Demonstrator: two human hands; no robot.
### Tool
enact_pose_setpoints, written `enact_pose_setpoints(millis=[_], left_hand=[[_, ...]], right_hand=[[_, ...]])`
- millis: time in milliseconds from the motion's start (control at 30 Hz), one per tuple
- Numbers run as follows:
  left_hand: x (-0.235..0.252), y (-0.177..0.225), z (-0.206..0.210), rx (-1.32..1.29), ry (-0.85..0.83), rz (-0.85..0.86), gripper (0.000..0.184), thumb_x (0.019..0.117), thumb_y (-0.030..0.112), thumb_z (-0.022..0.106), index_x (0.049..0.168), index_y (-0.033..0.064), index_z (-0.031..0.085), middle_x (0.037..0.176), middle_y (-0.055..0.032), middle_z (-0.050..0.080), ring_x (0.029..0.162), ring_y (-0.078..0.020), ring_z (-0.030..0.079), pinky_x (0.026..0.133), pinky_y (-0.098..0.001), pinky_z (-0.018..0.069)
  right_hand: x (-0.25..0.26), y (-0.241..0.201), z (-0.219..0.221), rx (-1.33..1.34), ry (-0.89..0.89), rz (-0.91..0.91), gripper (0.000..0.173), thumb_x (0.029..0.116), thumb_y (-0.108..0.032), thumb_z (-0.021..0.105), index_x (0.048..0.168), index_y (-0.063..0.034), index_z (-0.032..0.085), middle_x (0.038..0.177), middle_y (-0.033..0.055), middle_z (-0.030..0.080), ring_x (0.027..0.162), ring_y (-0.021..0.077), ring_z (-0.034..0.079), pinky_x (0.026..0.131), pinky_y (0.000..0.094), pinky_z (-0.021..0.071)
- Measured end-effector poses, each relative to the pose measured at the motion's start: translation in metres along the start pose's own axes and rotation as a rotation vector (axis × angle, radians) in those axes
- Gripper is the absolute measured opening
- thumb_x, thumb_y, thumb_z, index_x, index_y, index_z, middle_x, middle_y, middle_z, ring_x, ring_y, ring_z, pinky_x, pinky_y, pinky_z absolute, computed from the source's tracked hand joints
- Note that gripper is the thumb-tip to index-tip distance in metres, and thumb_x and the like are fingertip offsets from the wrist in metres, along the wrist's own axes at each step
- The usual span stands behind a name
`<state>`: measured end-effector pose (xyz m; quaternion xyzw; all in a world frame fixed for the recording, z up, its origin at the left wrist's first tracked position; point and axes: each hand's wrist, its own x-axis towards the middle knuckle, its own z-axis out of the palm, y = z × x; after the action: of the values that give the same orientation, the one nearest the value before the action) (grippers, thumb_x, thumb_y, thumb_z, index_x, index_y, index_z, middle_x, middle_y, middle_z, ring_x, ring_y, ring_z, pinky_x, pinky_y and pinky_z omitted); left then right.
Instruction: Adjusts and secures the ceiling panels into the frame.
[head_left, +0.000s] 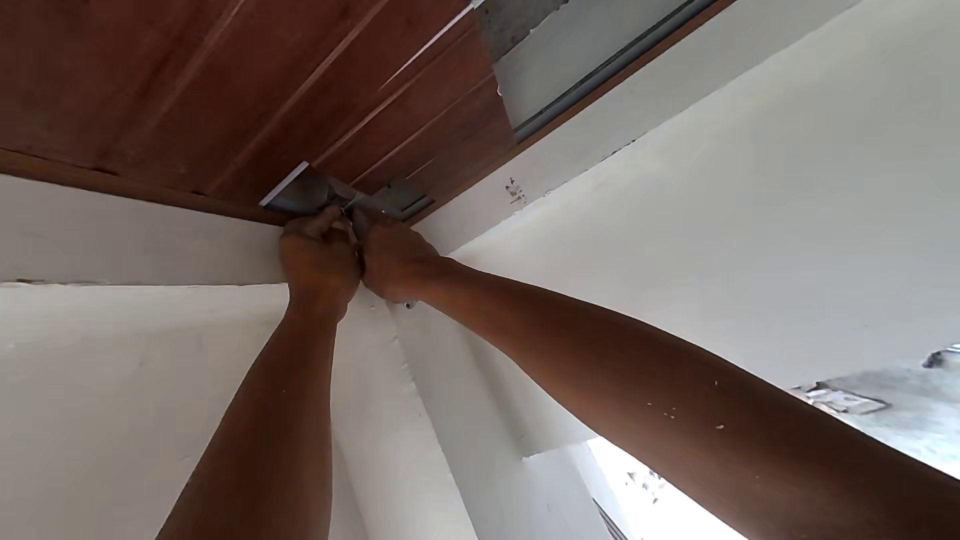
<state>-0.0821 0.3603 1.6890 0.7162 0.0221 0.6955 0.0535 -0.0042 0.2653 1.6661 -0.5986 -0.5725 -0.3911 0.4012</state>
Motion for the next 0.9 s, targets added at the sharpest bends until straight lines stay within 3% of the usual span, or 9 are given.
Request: enact_pose_setpoints(millis=[167, 267, 300, 367, 500, 533, 633, 767, 900], left_hand=[[0.000, 0.001, 0.000, 0.055, 0.013, 0.002, 0.035, 0.1061, 0.015, 0.052, 0.138, 0.0096, 0.065, 0.136, -0.0151, 0.061, 0.124, -0.0239, 0.060, 0.105, -0.0461, 0.0490], [0.001, -0.003, 0.002, 0.010, 0.034, -0.006, 0.033, 0.1058, 0.014, 0.053, 0.136, 0.0084, 0.066, 0.127, -0.0146, 0.066, 0.112, -0.0223, 0.065, 0.099, -0.0453, 0.0529], [0.001, -0.003, 0.003, -0.002, 0.036, -0.011, 0.031, 0.1060, 0.016, 0.054, 0.133, 0.0069, 0.067, 0.122, -0.0141, 0.069, 0.107, -0.0211, 0.067, 0.096, -0.0443, 0.0544], [0.001, 0.001, 0.004, 0.010, 0.042, -0.031, 0.027, 0.1059, 0.020, 0.057, 0.124, 0.0056, 0.070, 0.109, -0.0121, 0.072, 0.095, -0.0187, 0.069, 0.089, -0.0430, 0.0561], [0.006, 0.006, 0.008, 0.101, 0.109, -0.097, 0.025, 0.1041, 0.027, 0.059, 0.106, 0.0077, 0.075, 0.093, -0.0097, 0.072, 0.083, -0.0209, 0.067, 0.081, -0.0473, 0.0546], [0.008, 0.009, 0.009, 0.113, 0.123, -0.129, 0.026, 0.1036, 0.029, 0.061, 0.102, 0.0072, 0.075, 0.091, -0.0106, 0.071, 0.082, -0.0224, 0.067, 0.079, -0.0495, 0.0530], [0.014, 0.017, 0.012, 0.101, 0.147, -0.253, 0.032, 0.0991, 0.036, 0.067, 0.095, 0.0052, 0.072, 0.091, -0.0130, 0.070, 0.084, -0.0256, 0.067, 0.079, -0.0529, 0.0526], [0.023, 0.026, 0.019, 0.164, 0.156, -0.363, 0.031, 0.0967, 0.034, 0.067, 0.099, 0.0031, 0.069, 0.100, -0.0165, 0.067, 0.090, -0.0290, 0.065, 0.080, -0.0539, 0.0521], [0.016, 0.043, 0.022, 0.464, 0.112, -0.328, 0.039, 0.1045, 0.032, 0.055, 0.101, -0.0044, 0.069, 0.114, -0.0319, 0.064, 0.112, -0.0480, 0.061, 0.091, -0.0694, 0.0438]], right_hand=[[0.000, 0.004, -0.001, 0.021, 0.000, -0.021, 0.043, 0.1069, -0.025, 0.050, 0.144, -0.0040, 0.050, 0.122, 0.0190, 0.065, 0.109, 0.0344, 0.068, 0.083, 0.0540, 0.0580], [0.001, 0.011, 0.008, 0.095, 0.028, -0.012, 0.053, 0.1062, -0.023, 0.050, 0.155, -0.0075, 0.041, 0.134, 0.0181, 0.060, 0.113, 0.0333, 0.066, 0.088, 0.0522, 0.0580], [-0.001, 0.014, 0.011, 0.130, 0.048, 0.006, 0.047, 0.1070, -0.025, 0.049, 0.150, -0.0066, 0.045, 0.126, 0.0180, 0.063, 0.106, 0.0337, 0.069, 0.083, 0.0524, 0.0587], [-0.008, 0.021, 0.017, 0.192, 0.075, 0.047, 0.034, 0.1097, -0.033, 0.045, 0.126, -0.0041, 0.052, 0.099, 0.0156, 0.068, 0.090, 0.0323, 0.072, 0.073, 0.0513, 0.0594], [-0.024, 0.038, 0.028, 0.290, 0.198, 0.002, 0.040, 0.1103, -0.035, 0.044, 0.136, -0.0050, 0.046, 0.086, 0.0111, 0.067, 0.076, 0.0275, 0.071, 0.069, 0.0469, 0.0603], [-0.027, 0.040, 0.027, 0.305, 0.231, -0.003, 0.038, 0.1104, -0.035, 0.044, 0.133, -0.0052, 0.047, 0.084, 0.0101, 0.066, 0.074, 0.0266, 0.070, 0.067, 0.0465, 0.0599], [-0.038, 0.045, 0.015, 0.312, 0.268, 0.005, 0.031, 0.1100, -0.037, 0.044, 0.123, -0.0091, 0.048, 0.079, 0.0062, 0.062, 0.069, 0.0231, 0.067, 0.061, 0.0447, 0.0578], [-0.064, 0.052, -0.008, 0.288, 0.255, -0.044, 0.030, 0.1094, -0.038, 0.047, 0.121, -0.0100, 0.049, 0.076, 0.0037, 0.060, 0.066, 0.0206, 0.065, 0.059, 0.0420, 0.0561], [-0.081, 0.077, -0.024, 0.327, 0.469, -0.198, 0.031, 0.1051, -0.034, 0.058, 0.119, -0.0058, 0.055, 0.075, 0.0029, 0.061, 0.060, 0.0172, 0.062, 0.054, 0.0389, 0.0547]])
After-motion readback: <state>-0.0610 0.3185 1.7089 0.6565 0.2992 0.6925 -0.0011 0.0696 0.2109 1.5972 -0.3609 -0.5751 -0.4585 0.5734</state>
